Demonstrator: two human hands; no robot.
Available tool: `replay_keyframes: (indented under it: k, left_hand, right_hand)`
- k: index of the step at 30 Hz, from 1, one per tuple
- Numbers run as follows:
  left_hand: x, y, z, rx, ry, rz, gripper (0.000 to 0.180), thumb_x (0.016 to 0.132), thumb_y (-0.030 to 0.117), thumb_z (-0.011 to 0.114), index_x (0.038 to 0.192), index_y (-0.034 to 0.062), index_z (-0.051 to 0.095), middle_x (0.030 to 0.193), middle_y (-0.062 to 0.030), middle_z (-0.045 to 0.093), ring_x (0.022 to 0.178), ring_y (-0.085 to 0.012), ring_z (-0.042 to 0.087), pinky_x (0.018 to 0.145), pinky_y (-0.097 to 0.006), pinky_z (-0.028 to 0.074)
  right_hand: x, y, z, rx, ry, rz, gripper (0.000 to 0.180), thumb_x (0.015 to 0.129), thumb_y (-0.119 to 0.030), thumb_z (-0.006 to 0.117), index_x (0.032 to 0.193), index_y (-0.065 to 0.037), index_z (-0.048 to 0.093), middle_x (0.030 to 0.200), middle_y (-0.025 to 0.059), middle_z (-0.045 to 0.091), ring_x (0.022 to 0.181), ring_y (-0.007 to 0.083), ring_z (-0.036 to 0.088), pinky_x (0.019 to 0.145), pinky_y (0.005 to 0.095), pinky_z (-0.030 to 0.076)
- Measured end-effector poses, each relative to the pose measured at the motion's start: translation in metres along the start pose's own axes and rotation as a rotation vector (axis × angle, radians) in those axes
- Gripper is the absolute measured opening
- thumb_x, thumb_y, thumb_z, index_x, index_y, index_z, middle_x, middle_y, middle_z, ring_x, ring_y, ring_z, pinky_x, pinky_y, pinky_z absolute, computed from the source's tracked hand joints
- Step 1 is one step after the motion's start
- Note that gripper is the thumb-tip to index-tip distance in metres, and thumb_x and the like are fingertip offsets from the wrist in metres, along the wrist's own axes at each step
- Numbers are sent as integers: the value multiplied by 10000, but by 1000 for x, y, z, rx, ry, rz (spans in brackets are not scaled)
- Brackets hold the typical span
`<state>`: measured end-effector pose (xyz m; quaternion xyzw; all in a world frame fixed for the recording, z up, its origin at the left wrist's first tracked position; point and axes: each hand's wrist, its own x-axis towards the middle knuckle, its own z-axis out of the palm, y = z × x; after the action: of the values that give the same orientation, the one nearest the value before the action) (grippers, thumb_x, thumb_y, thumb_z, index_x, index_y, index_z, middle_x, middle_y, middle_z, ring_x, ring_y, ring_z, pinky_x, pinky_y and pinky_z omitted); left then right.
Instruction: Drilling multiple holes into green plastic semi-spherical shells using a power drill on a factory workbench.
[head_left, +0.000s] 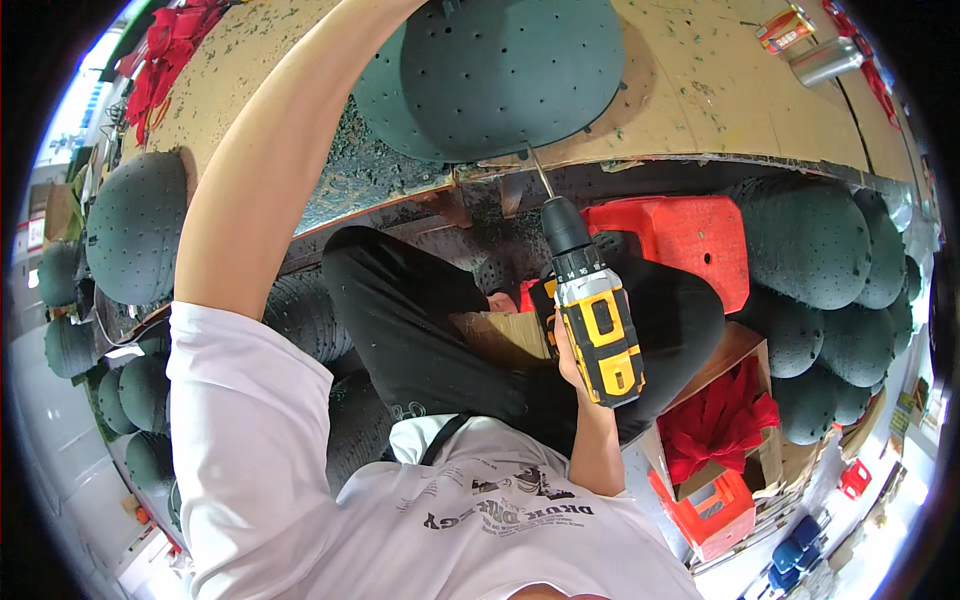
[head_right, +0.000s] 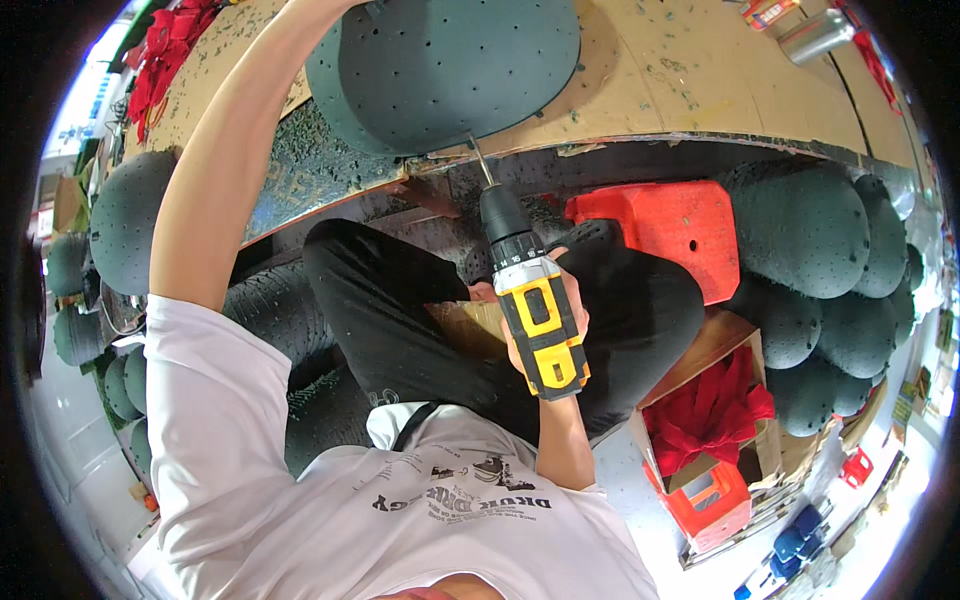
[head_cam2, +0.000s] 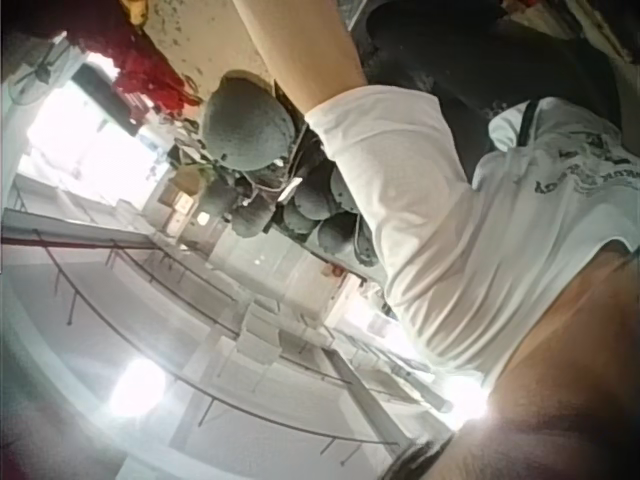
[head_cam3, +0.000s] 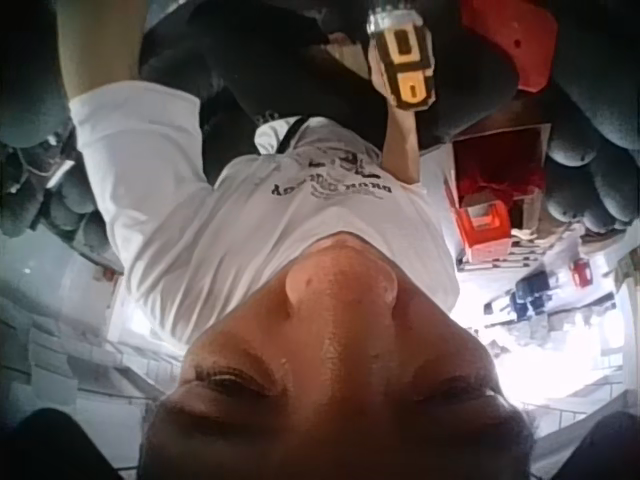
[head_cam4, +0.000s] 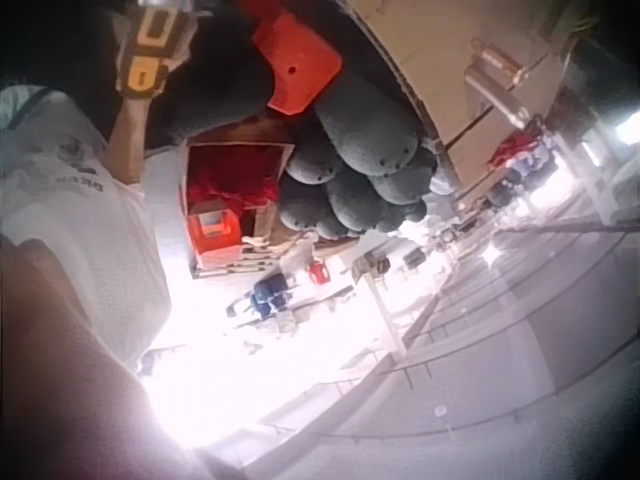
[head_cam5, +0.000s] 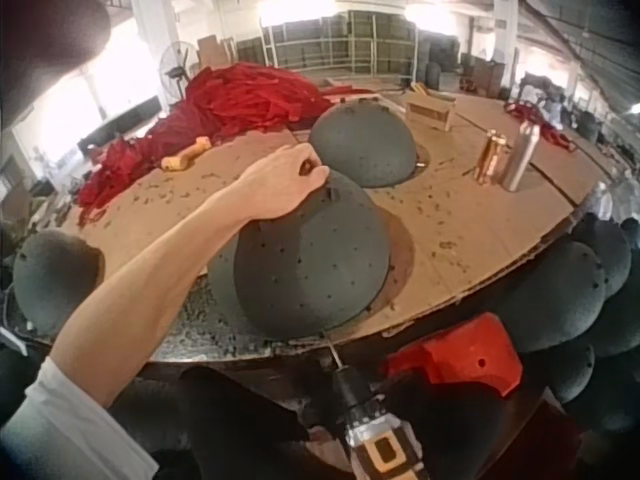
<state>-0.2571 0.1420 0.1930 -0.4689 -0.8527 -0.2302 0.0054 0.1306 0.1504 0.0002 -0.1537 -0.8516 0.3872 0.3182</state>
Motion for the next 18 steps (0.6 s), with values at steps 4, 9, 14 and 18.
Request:
replay_keyframes:
  k: [4,9,14,18]
  left_hand:
    - [0,2,1,11,42,40,416,982,348,510,1139,-21,620,1137,-221,655,1075,-349,626,931,-430,474]
    - [3,-1,4,-27,-10,21,412,975,353,530,1138,-10,634,1150,-212,655,1081,-338,624,942,-424,470]
    - [4,-7,4,-43,45,32,409,963,367,554,1134,7,648,1136,-195,665,1063,-337,630,955,-420,468]
    - [6,-9,6,-7,73,32,429,953,383,560,1160,21,661,1158,-191,672,1089,-342,628,978,-427,463]
  right_hand:
    - [12,-5,3,-27,37,-58,426,758,-117,770,1138,-37,593,954,75,711,845,214,728,746,304,567]
    - [47,-3,22,325,-22,153,547,747,-54,777,1253,-17,571,918,80,738,807,140,722,709,285,572]
    - [47,3,25,320,-50,142,761,629,-189,916,1279,-11,561,988,81,738,864,142,711,781,277,563]
    - [33,2,18,299,-8,62,754,642,-231,921,1259,12,563,981,78,735,852,139,710,777,271,562]
